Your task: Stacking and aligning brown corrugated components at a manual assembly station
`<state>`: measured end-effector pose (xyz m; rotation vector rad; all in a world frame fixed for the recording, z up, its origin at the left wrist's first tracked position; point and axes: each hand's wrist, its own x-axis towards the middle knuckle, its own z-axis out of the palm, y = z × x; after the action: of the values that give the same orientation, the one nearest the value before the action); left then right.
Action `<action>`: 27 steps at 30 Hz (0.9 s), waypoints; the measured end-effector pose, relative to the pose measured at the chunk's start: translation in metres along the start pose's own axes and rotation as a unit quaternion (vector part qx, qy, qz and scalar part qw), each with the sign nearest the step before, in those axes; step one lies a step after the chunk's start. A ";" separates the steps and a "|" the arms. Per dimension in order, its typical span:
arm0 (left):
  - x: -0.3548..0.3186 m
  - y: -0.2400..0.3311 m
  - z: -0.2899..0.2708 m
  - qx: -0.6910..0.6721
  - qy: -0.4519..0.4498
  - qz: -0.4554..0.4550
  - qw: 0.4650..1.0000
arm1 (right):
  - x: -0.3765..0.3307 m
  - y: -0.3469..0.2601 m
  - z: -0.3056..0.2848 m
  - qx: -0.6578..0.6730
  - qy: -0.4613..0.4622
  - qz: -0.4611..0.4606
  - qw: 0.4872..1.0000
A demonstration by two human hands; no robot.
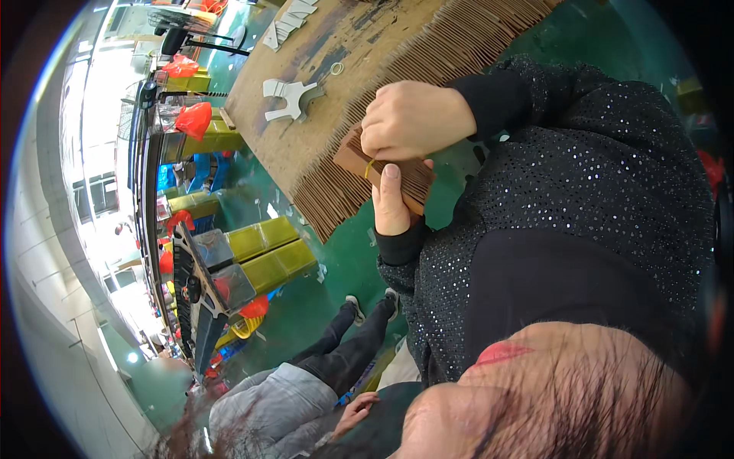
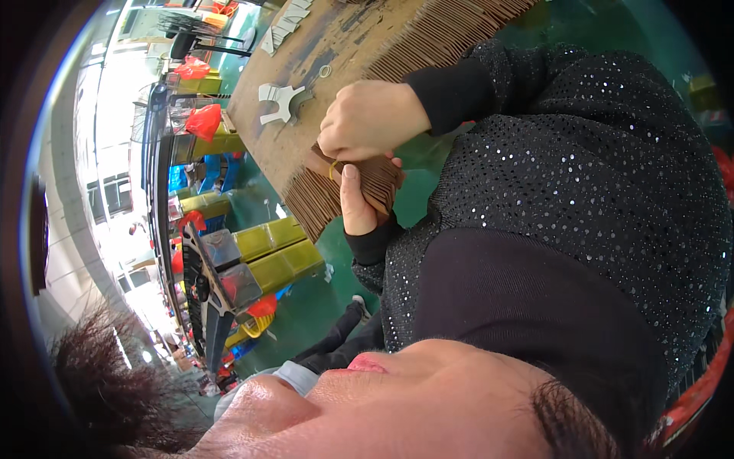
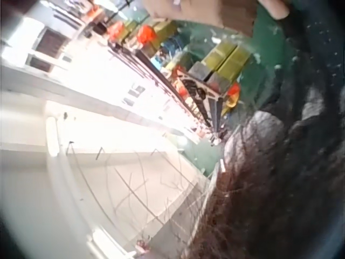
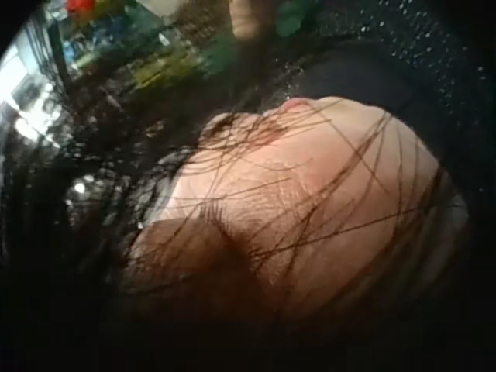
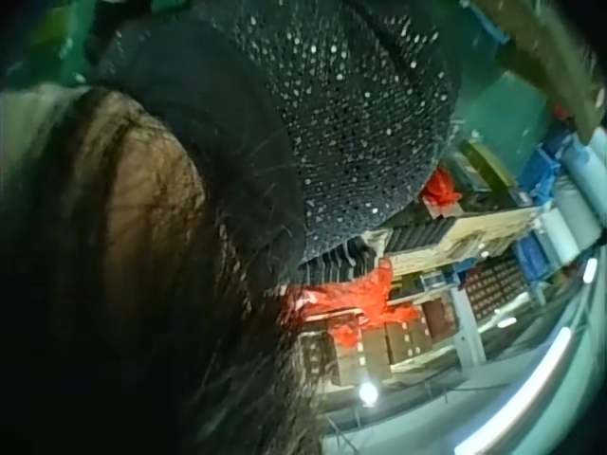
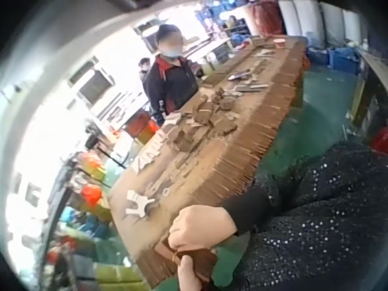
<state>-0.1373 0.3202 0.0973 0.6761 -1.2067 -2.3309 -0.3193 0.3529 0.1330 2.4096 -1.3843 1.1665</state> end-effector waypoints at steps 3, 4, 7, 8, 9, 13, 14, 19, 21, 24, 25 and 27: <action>0.007 0.003 0.002 0.071 -0.034 0.013 0.997 | 0.003 0.000 -0.004 -0.093 -0.045 -0.013 0.995; 0.008 0.005 0.002 0.074 -0.039 0.012 0.996 | 0.006 0.004 -0.007 -0.097 -0.043 -0.010 0.994; 0.007 0.001 -0.008 0.062 -0.078 0.001 0.995 | 0.004 0.011 -0.008 0.083 -0.132 0.075 0.985; 0.006 0.002 -0.008 0.062 -0.080 -0.001 0.995 | 0.003 0.012 -0.009 0.175 -0.126 0.102 0.971; 0.005 0.004 -0.008 0.091 -0.073 0.002 0.993 | 0.003 0.013 -0.010 0.265 -0.119 0.126 0.949; 0.002 0.010 -0.010 0.164 -0.050 0.001 0.985 | -0.016 0.005 -0.001 0.320 -0.031 0.136 0.937; 0.002 0.010 -0.010 0.178 -0.078 -0.015 0.981 | -0.028 0.003 0.009 0.216 0.055 0.060 0.973; 0.007 0.022 -0.024 0.258 -0.041 -0.123 0.957 | -0.009 -0.004 -0.018 0.549 -0.022 0.155 0.821; 0.015 0.017 -0.039 0.255 -0.035 -0.139 0.956 | 0.008 -0.002 -0.019 0.607 -0.062 0.160 0.776; 0.009 0.020 -0.016 0.187 -0.060 -0.119 0.973 | 0.006 0.006 -0.042 0.375 0.016 0.152 0.914; 0.003 0.020 -0.005 0.129 -0.070 -0.080 0.986 | -0.002 0.015 -0.041 0.307 0.027 0.088 0.947; 0.002 0.024 0.010 0.100 -0.063 -0.042 0.992 | -0.010 0.023 -0.026 0.248 0.033 0.013 0.968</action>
<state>-0.1414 0.3123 0.1215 0.6661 -1.5103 -2.3729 -0.3547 0.3581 0.1388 2.6327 -1.2196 1.7605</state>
